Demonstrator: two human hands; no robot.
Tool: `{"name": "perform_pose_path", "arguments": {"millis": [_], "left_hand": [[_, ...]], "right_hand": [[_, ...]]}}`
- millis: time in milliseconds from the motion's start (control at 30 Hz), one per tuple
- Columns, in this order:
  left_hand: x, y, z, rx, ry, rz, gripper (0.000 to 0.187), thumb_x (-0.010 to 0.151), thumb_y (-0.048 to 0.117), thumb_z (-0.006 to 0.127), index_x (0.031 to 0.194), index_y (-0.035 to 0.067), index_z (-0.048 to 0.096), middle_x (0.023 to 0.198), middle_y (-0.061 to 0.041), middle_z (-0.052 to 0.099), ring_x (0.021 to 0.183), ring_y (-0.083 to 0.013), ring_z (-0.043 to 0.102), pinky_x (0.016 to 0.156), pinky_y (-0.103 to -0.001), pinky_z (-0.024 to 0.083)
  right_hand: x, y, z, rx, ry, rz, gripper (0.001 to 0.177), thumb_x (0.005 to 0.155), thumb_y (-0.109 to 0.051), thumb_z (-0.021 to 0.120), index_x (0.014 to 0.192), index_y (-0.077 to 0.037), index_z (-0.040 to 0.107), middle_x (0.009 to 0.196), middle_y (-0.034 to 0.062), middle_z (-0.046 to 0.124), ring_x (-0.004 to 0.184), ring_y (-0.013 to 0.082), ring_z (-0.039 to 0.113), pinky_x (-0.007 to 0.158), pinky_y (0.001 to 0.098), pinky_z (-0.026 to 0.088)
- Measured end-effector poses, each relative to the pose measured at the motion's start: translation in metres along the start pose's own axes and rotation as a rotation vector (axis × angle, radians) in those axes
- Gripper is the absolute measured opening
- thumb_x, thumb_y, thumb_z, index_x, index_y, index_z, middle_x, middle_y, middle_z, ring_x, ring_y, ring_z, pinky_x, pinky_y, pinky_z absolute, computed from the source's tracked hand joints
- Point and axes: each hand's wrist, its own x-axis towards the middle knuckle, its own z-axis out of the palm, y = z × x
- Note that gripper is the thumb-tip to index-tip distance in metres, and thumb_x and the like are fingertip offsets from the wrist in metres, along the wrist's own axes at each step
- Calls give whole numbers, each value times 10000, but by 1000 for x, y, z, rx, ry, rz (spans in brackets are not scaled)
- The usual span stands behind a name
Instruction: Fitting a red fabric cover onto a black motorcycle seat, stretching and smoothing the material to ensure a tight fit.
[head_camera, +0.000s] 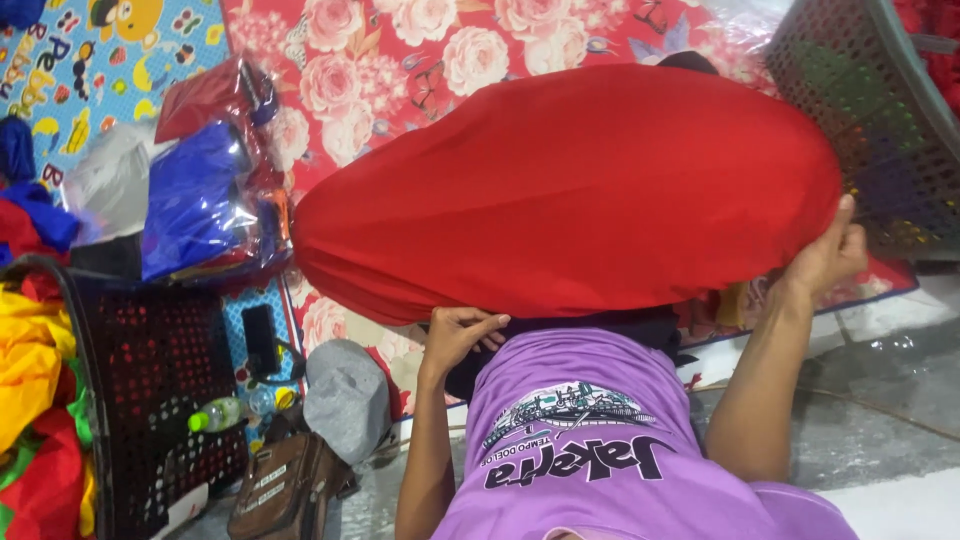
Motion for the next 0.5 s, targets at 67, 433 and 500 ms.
{"name": "perform_pose_path", "arguments": {"millis": [67,433,500], "left_hand": [[-1,2,-1,26,-25,52,220,839,232,830,826,12,825,677,-145,785,563,-169,763,445,-183,520],[-5,-12,-52,-117,-297,89,158,886,160,772,962,25,805,929,-135,815,831,-175,774,605,-210,548],[0,-57,-88,-120,-361,121,213,893,125,744,1045,-17,787,1008,-179,810,971,-238,796,609,-242,585]], "right_hand": [[15,15,-7,-191,30,-283,563,1082,-356,890,713,-119,537,709,-28,569,706,126,535,688,358,516],[113,-23,55,-252,-455,-121,491,1090,-210,1002,863,-172,568,787,-58,551,691,57,506,629,270,418],[120,-34,79,-292,-499,-5,542,1118,-317,982,904,-220,494,766,-61,509,609,45,472,533,266,354]]}}
